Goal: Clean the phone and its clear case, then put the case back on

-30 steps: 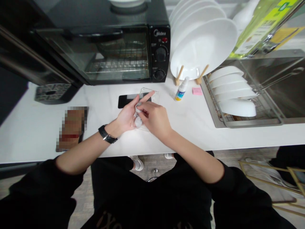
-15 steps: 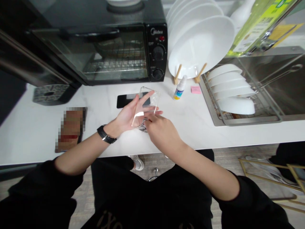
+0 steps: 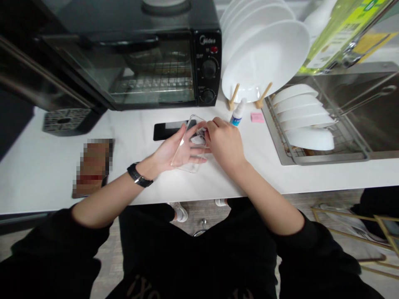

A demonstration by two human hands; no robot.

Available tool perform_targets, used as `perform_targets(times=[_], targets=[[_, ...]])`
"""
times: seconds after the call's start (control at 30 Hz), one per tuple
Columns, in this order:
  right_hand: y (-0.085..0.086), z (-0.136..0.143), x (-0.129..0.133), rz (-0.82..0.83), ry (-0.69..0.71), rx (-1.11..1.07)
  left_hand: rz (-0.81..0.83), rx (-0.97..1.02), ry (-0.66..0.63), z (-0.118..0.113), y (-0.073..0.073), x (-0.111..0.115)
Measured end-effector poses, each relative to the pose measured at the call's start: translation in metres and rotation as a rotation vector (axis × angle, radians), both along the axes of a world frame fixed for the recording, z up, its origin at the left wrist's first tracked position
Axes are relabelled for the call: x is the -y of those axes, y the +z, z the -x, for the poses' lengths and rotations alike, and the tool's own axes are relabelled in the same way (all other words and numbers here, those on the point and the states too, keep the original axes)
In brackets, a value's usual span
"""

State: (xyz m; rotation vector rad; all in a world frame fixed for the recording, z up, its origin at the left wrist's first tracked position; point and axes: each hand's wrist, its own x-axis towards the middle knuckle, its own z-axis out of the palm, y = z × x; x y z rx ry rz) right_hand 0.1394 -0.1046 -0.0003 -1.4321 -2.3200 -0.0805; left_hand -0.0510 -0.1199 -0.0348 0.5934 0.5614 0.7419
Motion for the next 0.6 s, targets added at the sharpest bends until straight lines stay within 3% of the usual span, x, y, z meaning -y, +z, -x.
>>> perform_targets(times=[0.17,0.37,0.47,0.6], targets=[[-0.006,0.003,-0.014,-0.058,0.025,-0.108,-0.006,0.053,-0.019,0.003,-0.006,-0.005],[-0.008,0.012,-0.012,-0.063,0.028,-0.243,0.066,0.07,-0.065,0.003,-0.008,-0.005],[-0.005,0.023,-0.008,-0.011,0.051,-0.359,0.129,0.088,-0.088,0.002,-0.009,-0.004],[-0.004,0.037,0.0,0.154,0.075,-0.496,0.214,0.093,0.033,-0.001,-0.003,-0.004]])
